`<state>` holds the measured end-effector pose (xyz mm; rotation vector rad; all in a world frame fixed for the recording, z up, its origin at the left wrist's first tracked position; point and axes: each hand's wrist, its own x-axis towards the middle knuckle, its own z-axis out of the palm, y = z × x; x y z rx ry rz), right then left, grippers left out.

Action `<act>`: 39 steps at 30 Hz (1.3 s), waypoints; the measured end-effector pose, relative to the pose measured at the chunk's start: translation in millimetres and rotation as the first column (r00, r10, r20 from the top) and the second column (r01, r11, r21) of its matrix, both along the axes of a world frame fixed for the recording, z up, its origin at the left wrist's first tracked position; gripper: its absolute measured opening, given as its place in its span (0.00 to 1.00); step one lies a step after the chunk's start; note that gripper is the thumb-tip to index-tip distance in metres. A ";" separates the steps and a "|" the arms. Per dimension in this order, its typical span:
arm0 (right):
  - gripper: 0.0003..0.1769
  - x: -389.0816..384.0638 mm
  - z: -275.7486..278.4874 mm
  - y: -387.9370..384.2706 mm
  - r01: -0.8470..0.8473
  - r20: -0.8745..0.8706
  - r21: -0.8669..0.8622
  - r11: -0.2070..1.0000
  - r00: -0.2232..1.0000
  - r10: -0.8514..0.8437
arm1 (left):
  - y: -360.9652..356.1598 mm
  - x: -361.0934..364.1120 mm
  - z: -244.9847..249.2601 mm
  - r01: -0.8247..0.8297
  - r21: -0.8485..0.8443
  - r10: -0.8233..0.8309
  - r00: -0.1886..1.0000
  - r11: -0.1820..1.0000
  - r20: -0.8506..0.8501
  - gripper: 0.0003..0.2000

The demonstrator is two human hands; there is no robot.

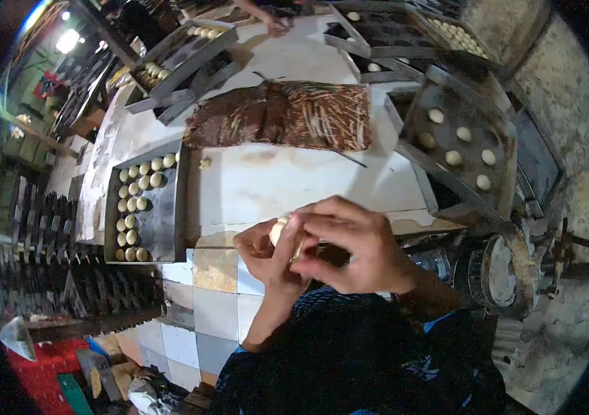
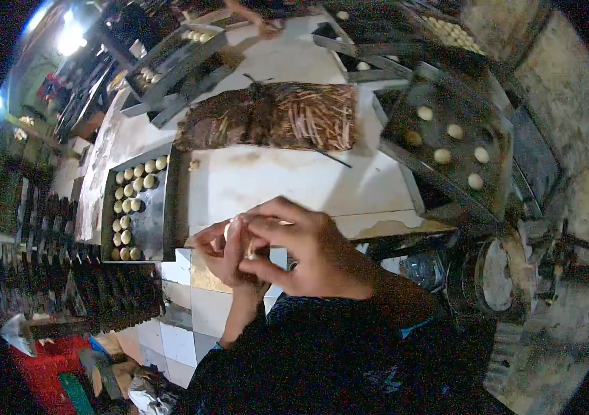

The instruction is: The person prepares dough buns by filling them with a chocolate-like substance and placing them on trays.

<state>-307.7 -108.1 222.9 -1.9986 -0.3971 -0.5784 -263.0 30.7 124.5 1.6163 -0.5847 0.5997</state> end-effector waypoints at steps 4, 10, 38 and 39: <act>0.22 40.2 -21.4 49.9 0.029 0.201 -0.270 0.962 0.979 0.027 | 62.7 24.2 22.6 -0.141 0.418 0.103 0.988 0.897 0.114 0.31; 0.22 82.6 -8.0 82.5 -0.076 -0.155 0.200 0.977 0.982 0.109 | 102.8 52.4 18.2 0.362 -0.591 -0.626 0.706 0.721 -0.331 0.26; 0.17 16.5 -93.5 -281.5 0.317 0.090 -0.387 0.866 0.947 -0.307 | -312.8 52.2 -81.7 0.699 -0.405 -0.641 0.099 0.589 -0.761 0.16; 0.16 16.7 -95.0 -300.7 0.263 -0.087 -0.226 0.938 0.954 -0.288 | -318.3 55.1 -65.5 0.784 -0.348 -0.658 0.100 0.514 -0.747 0.18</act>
